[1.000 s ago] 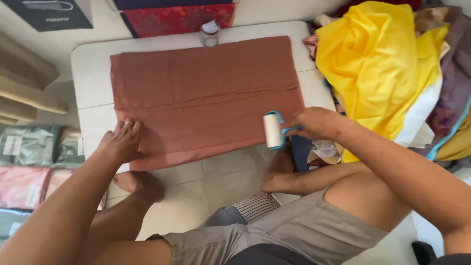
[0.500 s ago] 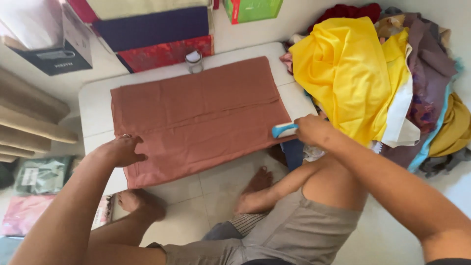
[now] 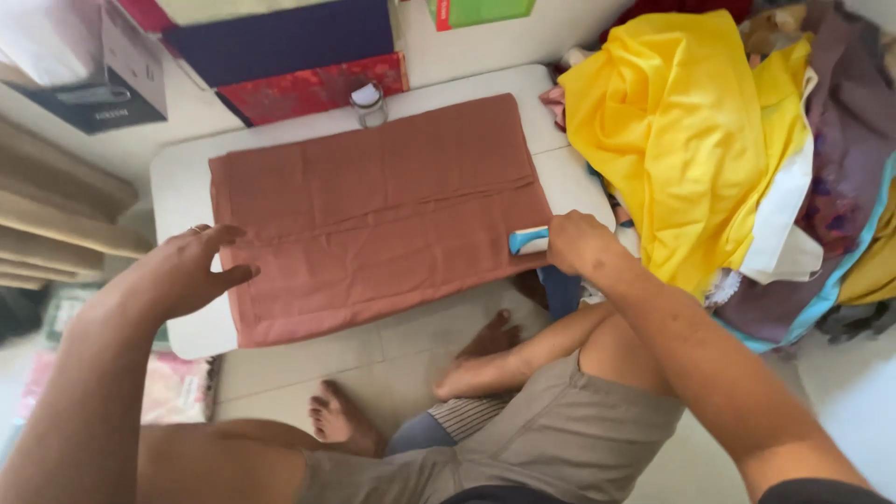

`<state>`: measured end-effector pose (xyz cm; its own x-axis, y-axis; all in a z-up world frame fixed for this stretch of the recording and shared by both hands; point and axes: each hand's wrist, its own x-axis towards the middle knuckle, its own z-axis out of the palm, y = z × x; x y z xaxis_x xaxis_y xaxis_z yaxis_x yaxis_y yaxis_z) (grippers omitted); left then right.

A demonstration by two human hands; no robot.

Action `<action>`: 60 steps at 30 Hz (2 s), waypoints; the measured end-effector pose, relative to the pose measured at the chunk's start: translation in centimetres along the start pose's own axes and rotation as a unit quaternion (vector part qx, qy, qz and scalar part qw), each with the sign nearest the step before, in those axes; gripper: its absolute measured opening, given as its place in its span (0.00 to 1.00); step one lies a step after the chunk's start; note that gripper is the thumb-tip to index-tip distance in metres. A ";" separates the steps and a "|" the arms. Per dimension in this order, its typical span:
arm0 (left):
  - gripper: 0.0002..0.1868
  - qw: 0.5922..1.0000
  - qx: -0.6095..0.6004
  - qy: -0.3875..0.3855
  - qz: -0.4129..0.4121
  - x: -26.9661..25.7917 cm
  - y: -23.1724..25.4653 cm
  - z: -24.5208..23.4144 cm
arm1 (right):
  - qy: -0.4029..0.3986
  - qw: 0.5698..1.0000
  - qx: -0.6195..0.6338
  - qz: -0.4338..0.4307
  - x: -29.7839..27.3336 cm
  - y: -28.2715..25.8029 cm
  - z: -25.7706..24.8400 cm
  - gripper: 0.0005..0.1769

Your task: Using a lint roller to clean a piece of brown fabric and then folding it.

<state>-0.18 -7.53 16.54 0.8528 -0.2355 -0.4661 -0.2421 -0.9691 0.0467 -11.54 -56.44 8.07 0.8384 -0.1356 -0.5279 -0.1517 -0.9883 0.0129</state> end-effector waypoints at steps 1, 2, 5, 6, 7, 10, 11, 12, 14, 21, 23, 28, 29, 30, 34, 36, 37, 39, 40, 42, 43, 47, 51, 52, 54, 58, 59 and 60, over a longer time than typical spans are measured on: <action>0.32 1.000 -0.013 -0.008 -0.006 0.5 -0.7 1.2 | -0.009 1.000 -0.013 -0.005 1.0 0.3 0.4 0.12; 0.33 1.000 -0.016 -0.011 -0.008 0.9 -1.4 2.6 | 0.093 0.995 0.024 -0.031 1.9 0.6 1.0 0.14; 0.35 0.999 -0.033 -0.025 -0.011 1.4 -2.1 5.3 | 0.180 0.980 0.073 -0.028 3.5 0.0 2.1 0.18; 0.36 0.998 -0.048 -0.029 -0.002 1.4 -2.2 5.8 | 0.174 0.981 0.081 0.009 4.0 -0.5 2.1 0.20; 0.36 0.998 -0.049 -0.029 -0.009 1.5 -2.7 7.3 | 0.173 0.982 0.082 0.001 3.3 -0.5 2.5 0.20; 0.31 0.990 -0.128 0.012 0.063 2.3 -3.1 10.5 | 0.065 0.993 0.100 0.009 0.0 -1.4 1.6 0.26; 0.28 0.989 -0.130 0.035 0.069 2.3 -2.5 11.1 | 0.046 0.993 0.105 0.033 -2.2 -2.7 0.3 0.27; 0.24 0.987 -0.132 0.057 0.076 2.3 -1.9 11.8 | 0.028 0.992 0.109 0.056 -4.4 -4.0 -1.0 0.28; 0.26 0.983 -0.142 0.100 0.062 2.2 -1.7 14.3 | 0.059 0.994 0.078 0.043 -5.7 -5.7 0.0 0.27; 0.37 0.994 -0.046 0.101 -0.001 6.8 -3.5 18.3 | 0.167 0.982 0.086 0.014 -0.7 -10.3 2.3 0.26; 0.38 0.995 -0.040 0.093 0.001 8.0 -4.0 19.0 | 0.183 0.979 0.093 0.003 2.4 -9.9 1.6 0.26; 0.37 0.998 -0.041 0.055 -0.015 9.1 -4.1 18.5 | 0.159 0.984 0.074 0.023 2.5 -9.9 1.9 0.28; 0.38 0.997 -0.059 0.048 -0.002 8.7 -4.3 18.2 | 0.146 0.986 0.083 0.020 0.6 -11.0 1.3 0.27; 0.39 0.996 -0.077 0.041 0.011 8.3 -4.5 17.8 | 0.133 0.987 0.092 0.017 -1.3 -12.0 0.7 0.26; 0.34 0.991 -0.108 0.074 0.041 5.6 -4.8 13.7 | 0.061 0.994 0.087 0.003 -3.4 -10.4 -0.1 0.28; 0.30 0.980 -0.110 0.149 0.071 3.1 -4.2 9.7 | 0.035 0.992 0.107 -0.053 -3.9 -10.0 -2.0 0.27; 0.30 0.980 -0.107 0.154 0.068 2.3 -4.3 8.6 | 0.040 0.992 0.108 -0.057 -3.0 -8.7 -1.5 0.27; 0.26 0.959 -0.176 0.196 0.101 -0.1 -4.6 6.9 | 0.086 0.986 0.008 -0.142 -1.5 -6.2 -0.3 0.27; 0.26 0.961 -0.174 0.194 0.092 -0.4 -5.0 6.6 | 0.083 0.985 0.009 -0.150 -0.6 -6.3 -0.7 0.27; 0.27 0.915 -0.208 0.325 0.116 -1.0 -6.2 6.1 | 0.079 0.979 0.001 -0.186 1.6 -7.0 -1.3 0.31; 0.27 0.917 -0.204 0.326 0.105 -1.8 -6.5 5.5 | 0.077 0.977 0.001 -0.198 2.6 -8.1 -1.4 0.31; 0.22 0.894 -0.251 0.364 0.068 -3.9 -8.0 4.4 | 0.051 0.963 -0.058 -0.258 6.1 -14.8 -1.2 0.32; 0.23 0.924 -0.252 0.289 0.015 -3.6 -9.2 4.6 | 0.060 0.941 0.029 -0.332 7.0 -25.6 -2.2 0.27; 0.23 0.924 -0.249 0.290 0.010 -3.5 -9.2 4.9 | 0.060 0.939 0.030 -0.337 7.8 -28.0 -1.4 0.27; 0.25 0.936 -0.248 0.250 0.005 -3.0 -9.4 5.2 | 0.062 0.934 0.010 -0.351 9.5 -32.8 -0.4 0.26; 0.25 0.943 -0.244 0.227 -0.012 -2.9 -9.0 5.3 | 0.059 0.933 0.028 -0.354 9.7 -37.6 0.1 0.27; 0.25 0.945 -0.244 0.218 -0.009 -2.8 -9.0 5.5 | 0.056 0.933 0.014 -0.354 9.5 -37.7 -0.1 0.28; 0.25 0.947 -0.244 0.208 -0.007 -2.6 -9.1 5.7 | 0.052 0.934 0.000 -0.354 9.4 -37.8 -0.2 0.30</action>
<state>-2.78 2.29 12.31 0.9875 -0.1323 -0.0860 -0.0732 -0.8668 0.4932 2.16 -20.41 2.81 0.7751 0.5455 -0.3189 0.4597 -0.8331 -0.3076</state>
